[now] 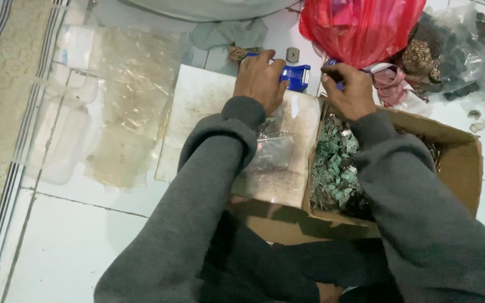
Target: Manually sorting and packaging small metal components into plastic bags
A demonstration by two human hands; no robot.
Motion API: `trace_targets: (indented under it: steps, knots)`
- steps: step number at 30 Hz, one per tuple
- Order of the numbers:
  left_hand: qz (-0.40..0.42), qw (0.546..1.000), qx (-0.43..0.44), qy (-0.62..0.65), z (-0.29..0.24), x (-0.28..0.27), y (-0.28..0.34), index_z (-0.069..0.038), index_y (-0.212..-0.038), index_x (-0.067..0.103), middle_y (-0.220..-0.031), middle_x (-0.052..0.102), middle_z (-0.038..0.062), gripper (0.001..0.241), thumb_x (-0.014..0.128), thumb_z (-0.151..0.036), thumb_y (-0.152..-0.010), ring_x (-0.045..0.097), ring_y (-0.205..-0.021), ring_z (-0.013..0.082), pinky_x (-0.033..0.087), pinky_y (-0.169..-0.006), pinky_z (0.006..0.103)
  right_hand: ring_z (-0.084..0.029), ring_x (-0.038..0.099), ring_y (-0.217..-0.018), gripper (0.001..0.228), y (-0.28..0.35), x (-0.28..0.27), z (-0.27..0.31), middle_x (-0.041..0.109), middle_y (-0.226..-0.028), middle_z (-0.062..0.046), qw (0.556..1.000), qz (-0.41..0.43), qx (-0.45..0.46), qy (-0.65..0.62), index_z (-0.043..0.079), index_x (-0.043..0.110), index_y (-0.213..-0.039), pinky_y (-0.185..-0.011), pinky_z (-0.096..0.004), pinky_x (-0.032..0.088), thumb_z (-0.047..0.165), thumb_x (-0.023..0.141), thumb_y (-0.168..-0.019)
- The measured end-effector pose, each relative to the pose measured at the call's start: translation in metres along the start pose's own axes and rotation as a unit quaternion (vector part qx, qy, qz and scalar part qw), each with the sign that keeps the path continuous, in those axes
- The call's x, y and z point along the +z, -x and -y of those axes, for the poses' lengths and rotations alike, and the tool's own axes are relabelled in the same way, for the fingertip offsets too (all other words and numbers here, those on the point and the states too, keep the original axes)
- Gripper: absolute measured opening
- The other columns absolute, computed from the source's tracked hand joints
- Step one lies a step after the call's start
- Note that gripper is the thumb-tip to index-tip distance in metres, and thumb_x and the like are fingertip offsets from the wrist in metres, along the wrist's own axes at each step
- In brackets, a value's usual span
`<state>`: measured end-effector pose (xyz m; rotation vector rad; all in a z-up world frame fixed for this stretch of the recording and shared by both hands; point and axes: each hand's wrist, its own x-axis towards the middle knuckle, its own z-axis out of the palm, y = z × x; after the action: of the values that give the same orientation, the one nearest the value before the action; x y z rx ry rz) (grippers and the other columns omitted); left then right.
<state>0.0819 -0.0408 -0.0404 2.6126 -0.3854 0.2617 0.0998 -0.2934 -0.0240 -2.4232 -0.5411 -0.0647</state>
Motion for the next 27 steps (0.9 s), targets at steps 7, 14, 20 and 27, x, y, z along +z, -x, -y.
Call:
trace_targets:
  steps: [7,14,20,27]
  knots:
    - [0.093,0.992,0.006,-0.08,0.004,0.041,-0.055,-0.017,-0.12,0.07,-0.118,0.068,0.015,0.038,0.069,-0.011,-0.082,0.061,-0.116,0.038,0.038,-0.109,0.0629,-0.046,0.05,-0.127,0.039,-0.056,0.026,-0.008,0.053,-0.133,-0.026,0.971,0.199,0.103,0.08,0.017,0.067,-0.14,-0.103,-0.06,0.04,0.029,0.058,-0.104]
    - [0.241,0.966,-0.04,-0.081,0.0,0.064,-0.08,-0.017,-0.124,0.063,-0.116,0.071,0.009,0.034,0.069,-0.021,-0.091,0.066,-0.11,0.0358,0.036,-0.11,0.061,-0.046,0.049,-0.12,0.048,-0.085,0.041,-0.013,0.059,-0.123,-0.022,0.938,0.301,0.065,0.161,0.014,0.064,-0.139,-0.092,-0.071,0.034,0.034,0.049,-0.099]
    - [0.214,0.974,-0.068,-0.017,0.001,0.056,-0.08,-0.015,-0.121,0.06,-0.102,0.076,0.012,0.036,0.074,-0.02,-0.087,0.068,-0.104,0.0375,0.039,-0.107,0.056,-0.037,0.059,-0.118,0.036,-0.099,0.027,0.018,0.067,-0.127,-0.014,0.913,0.348,0.207,0.043,0.014,0.069,-0.124,-0.104,-0.061,0.039,0.025,0.053,-0.093]
    - [0.201,0.978,-0.055,-0.001,0.003,0.048,-0.072,-0.017,-0.122,0.058,-0.096,0.078,0.009,0.041,0.076,-0.017,-0.085,0.068,-0.101,0.0359,0.039,-0.102,0.053,-0.022,0.049,-0.083,0.014,-0.101,0.007,0.034,0.063,-0.111,-0.005,0.876,0.365,0.314,0.0,0.017,0.068,-0.11,-0.073,-0.041,0.046,0.028,0.068,-0.102]
